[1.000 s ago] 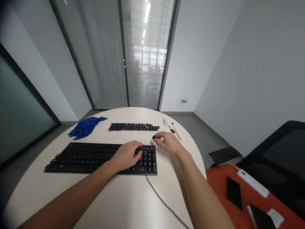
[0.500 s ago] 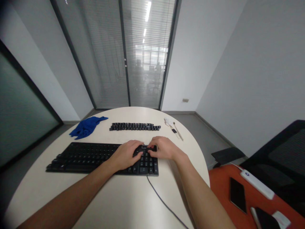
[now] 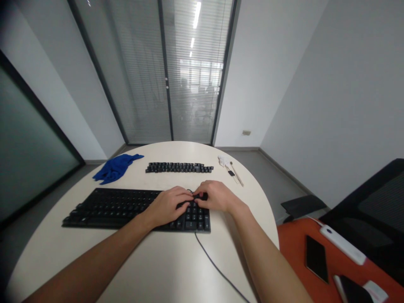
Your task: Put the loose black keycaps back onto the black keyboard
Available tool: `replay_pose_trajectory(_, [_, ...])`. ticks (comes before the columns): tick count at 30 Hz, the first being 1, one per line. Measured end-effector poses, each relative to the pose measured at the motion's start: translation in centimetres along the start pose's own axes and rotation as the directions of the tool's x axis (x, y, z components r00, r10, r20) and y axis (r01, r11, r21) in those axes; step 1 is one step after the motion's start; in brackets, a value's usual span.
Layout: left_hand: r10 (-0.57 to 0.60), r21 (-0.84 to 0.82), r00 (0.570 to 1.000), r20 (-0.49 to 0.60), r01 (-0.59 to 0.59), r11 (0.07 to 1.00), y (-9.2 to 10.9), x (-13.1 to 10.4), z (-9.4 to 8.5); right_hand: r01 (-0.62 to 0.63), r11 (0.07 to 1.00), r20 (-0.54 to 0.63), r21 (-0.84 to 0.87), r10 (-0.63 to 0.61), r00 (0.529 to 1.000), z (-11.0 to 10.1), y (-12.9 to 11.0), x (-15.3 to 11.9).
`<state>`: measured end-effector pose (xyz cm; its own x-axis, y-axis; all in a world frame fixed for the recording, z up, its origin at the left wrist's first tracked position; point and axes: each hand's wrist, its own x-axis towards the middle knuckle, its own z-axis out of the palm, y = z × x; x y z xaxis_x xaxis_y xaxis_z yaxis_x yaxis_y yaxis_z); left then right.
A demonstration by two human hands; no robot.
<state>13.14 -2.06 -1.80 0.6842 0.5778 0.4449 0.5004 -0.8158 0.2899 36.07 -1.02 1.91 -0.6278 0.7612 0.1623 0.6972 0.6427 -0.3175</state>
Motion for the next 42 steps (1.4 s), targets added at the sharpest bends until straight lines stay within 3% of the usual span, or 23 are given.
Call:
replay_pose_trajectory(5, [-0.002, 0.010, 1.000, 0.000, 0.002, 1.000, 0.0, 0.0, -0.1, 0.010, 0.998, -0.006, 0.062, -0.009, 1.000, 0.1, 0.3, 0.0])
replay_pose_trajectory(9, [-0.039, 0.020, 0.999, -0.015, 0.039, 0.999, 0.0, -0.1, 0.0, -0.012, 0.998, -0.009, 0.057, 0.013, 1.000, 0.0, 0.2, 0.0])
replay_pose_trajectory(14, [-0.074, 0.026, 0.996, -0.047, 0.075, 0.997, 0.0, 0.0, 0.3, 0.057, 0.997, 0.002, 0.057, -0.057, 0.998, 0.0, -0.1, 0.1])
replay_pose_trajectory(33, [-0.081, 0.044, 0.996, -0.043, 0.083, 0.996, 0.1, 0.1, 0.3, 0.105, 0.994, 0.041, 0.020, -0.106, 0.994, 0.3, -0.4, 0.4])
replay_pose_trajectory(39, [-0.060, 0.033, 0.997, -0.055, 0.062, 0.998, 0.2, 0.0, 0.2, 0.036, 0.986, -0.025, 0.166, -0.032, 0.999, 0.5, 0.5, 0.2])
replay_pose_trajectory(42, [-0.048, 0.027, 0.997, -0.054, 0.049, 0.998, 0.3, 0.0, 0.0, 0.060, 0.956, -0.064, 0.288, -0.043, 0.997, 0.8, 1.2, 0.0])
